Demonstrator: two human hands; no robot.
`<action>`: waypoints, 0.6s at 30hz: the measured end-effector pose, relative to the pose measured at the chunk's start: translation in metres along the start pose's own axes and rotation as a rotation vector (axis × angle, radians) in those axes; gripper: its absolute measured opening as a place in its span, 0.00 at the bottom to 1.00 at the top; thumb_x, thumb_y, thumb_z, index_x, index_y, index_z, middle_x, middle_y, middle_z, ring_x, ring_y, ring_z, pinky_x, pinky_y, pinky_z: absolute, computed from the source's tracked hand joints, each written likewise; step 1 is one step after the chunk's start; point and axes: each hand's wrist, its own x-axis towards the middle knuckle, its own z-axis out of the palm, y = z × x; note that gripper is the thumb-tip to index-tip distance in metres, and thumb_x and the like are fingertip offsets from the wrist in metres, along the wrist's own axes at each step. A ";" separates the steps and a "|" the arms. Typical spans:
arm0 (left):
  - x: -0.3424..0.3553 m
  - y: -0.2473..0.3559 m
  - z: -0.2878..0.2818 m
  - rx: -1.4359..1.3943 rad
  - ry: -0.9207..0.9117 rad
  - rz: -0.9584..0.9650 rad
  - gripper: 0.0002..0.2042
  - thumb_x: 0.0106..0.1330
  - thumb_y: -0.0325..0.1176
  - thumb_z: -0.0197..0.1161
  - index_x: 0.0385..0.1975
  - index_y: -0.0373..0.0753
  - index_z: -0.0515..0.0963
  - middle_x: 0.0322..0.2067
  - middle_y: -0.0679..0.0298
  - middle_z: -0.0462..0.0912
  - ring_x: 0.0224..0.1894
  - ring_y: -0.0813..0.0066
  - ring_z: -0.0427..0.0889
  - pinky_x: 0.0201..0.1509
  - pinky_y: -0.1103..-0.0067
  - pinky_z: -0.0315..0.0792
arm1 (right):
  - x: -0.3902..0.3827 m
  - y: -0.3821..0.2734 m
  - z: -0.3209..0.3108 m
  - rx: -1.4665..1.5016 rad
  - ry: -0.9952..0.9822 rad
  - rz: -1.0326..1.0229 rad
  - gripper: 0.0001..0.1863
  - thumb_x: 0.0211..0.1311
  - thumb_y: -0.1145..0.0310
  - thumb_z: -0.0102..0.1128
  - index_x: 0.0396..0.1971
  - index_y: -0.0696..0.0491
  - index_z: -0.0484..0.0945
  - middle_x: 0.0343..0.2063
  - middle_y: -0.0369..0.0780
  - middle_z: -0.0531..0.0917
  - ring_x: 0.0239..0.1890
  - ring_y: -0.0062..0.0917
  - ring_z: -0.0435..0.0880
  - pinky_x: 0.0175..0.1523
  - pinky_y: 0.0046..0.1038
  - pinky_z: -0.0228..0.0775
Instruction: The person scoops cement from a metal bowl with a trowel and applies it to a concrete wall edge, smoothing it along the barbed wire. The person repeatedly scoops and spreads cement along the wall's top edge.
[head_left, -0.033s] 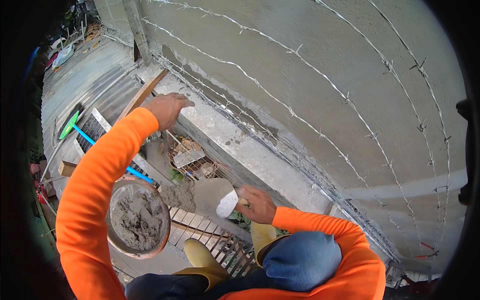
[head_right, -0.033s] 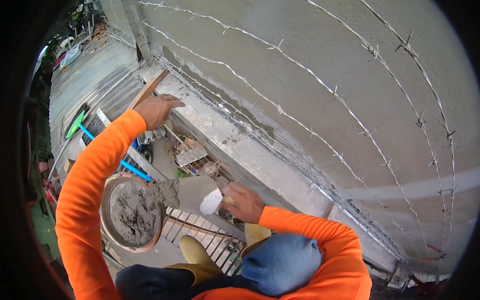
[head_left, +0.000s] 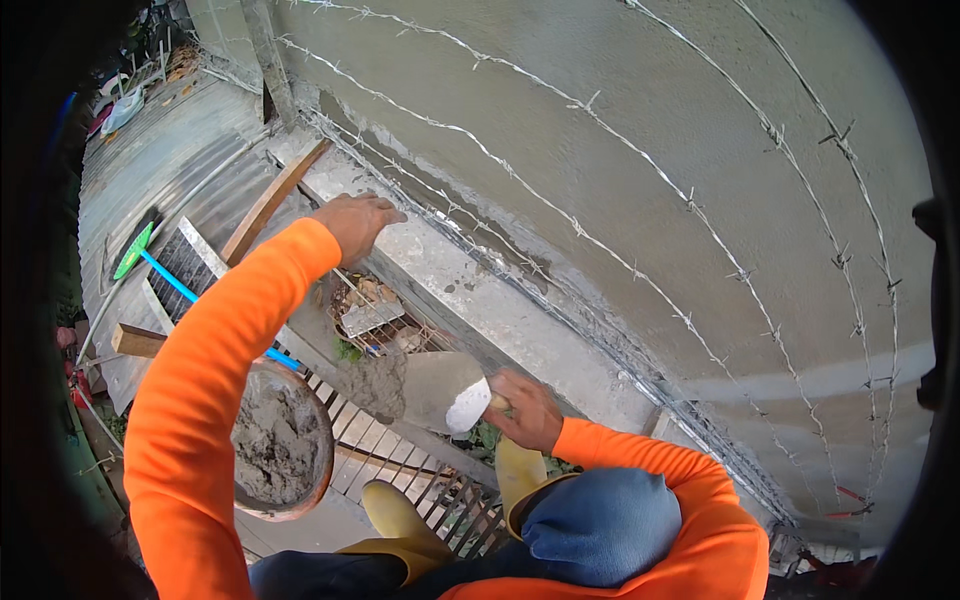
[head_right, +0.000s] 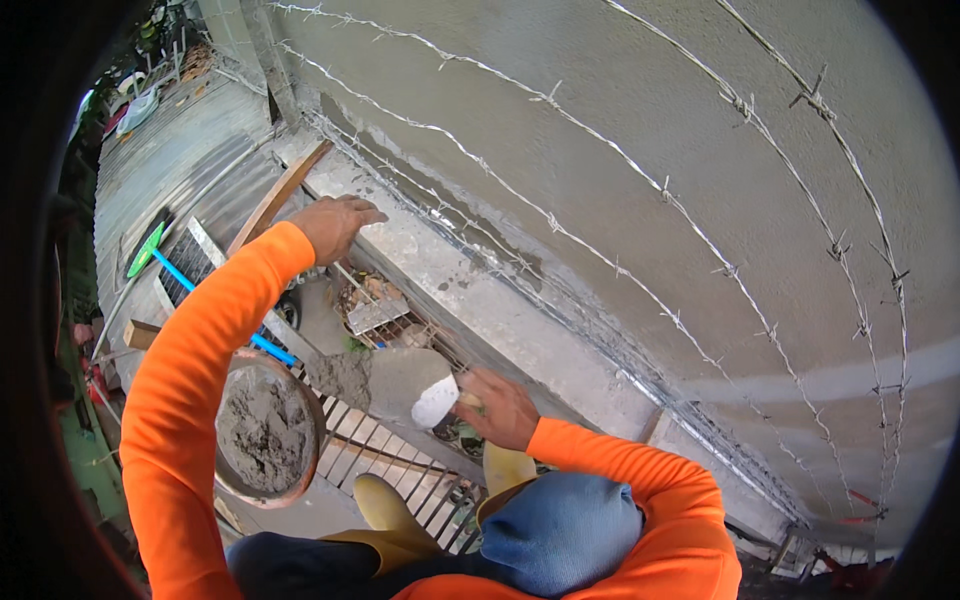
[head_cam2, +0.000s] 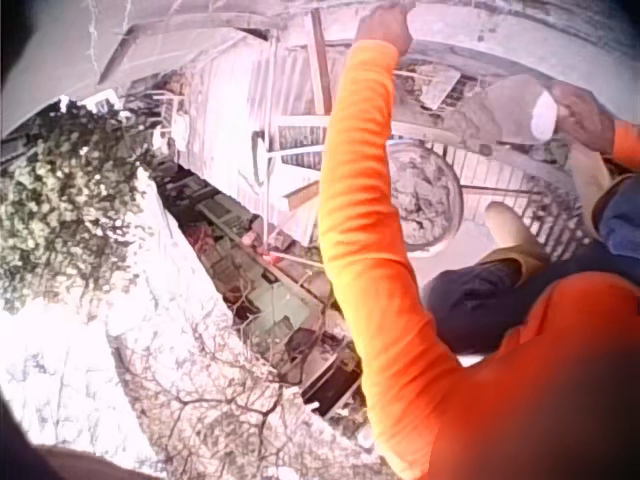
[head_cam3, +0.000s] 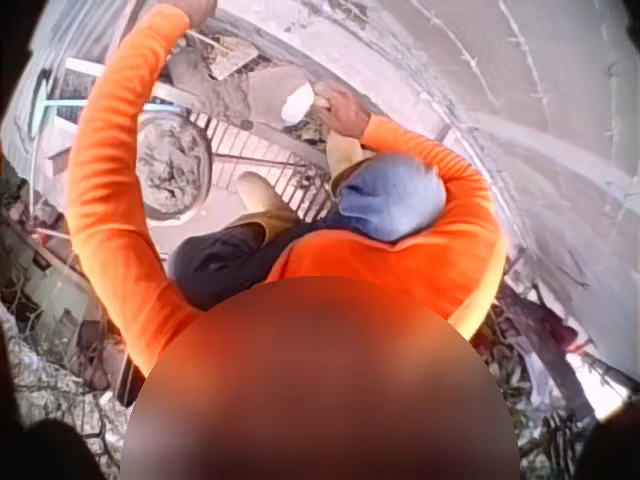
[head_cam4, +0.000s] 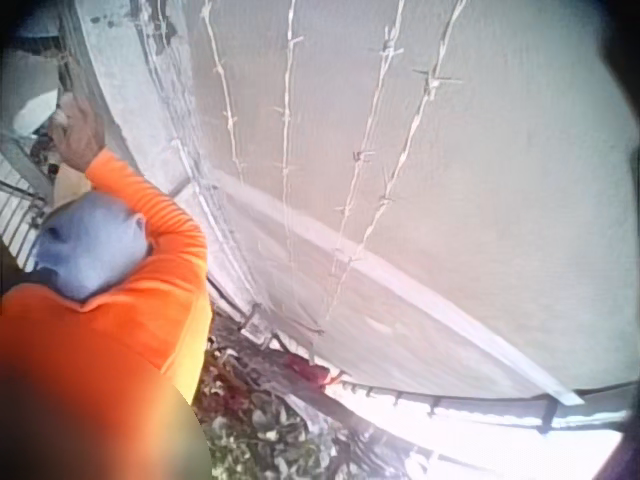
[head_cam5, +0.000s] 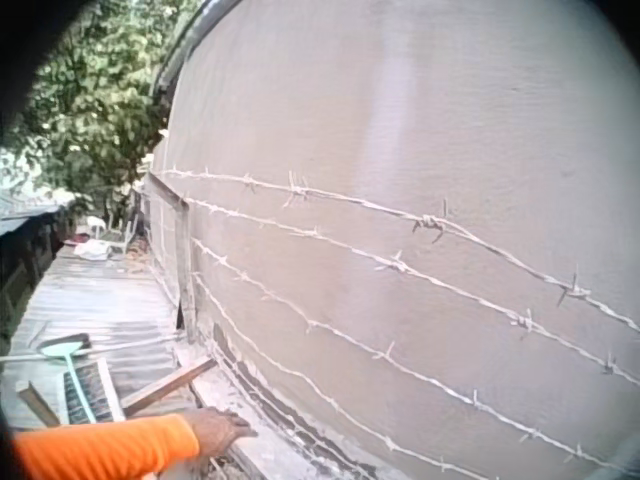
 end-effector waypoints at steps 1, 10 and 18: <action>0.031 0.022 0.022 -0.001 0.012 0.032 0.32 0.59 0.20 0.61 0.67 0.44 0.72 0.66 0.56 0.75 0.70 0.55 0.72 0.71 0.61 0.68 | -0.011 0.010 -0.020 -0.038 0.025 0.050 0.18 0.66 0.61 0.66 0.51 0.53 0.77 0.40 0.45 0.80 0.42 0.47 0.82 0.46 0.43 0.75; 0.167 0.205 0.170 -0.115 0.059 -0.023 0.35 0.74 0.37 0.53 0.80 0.47 0.50 0.82 0.62 0.45 0.82 0.54 0.45 0.83 0.53 0.42 | -0.067 0.094 -0.117 -0.442 0.258 0.459 0.18 0.68 0.56 0.67 0.48 0.54 0.77 0.38 0.52 0.82 0.40 0.53 0.83 0.45 0.46 0.75; 0.118 0.209 0.200 -0.160 -0.102 -0.083 0.37 0.73 0.30 0.51 0.81 0.44 0.45 0.82 0.62 0.46 0.83 0.55 0.41 0.83 0.51 0.38 | -0.037 0.142 -0.111 -0.345 0.079 0.663 0.24 0.70 0.47 0.62 0.49 0.55 0.76 0.41 0.55 0.85 0.45 0.56 0.83 0.48 0.48 0.75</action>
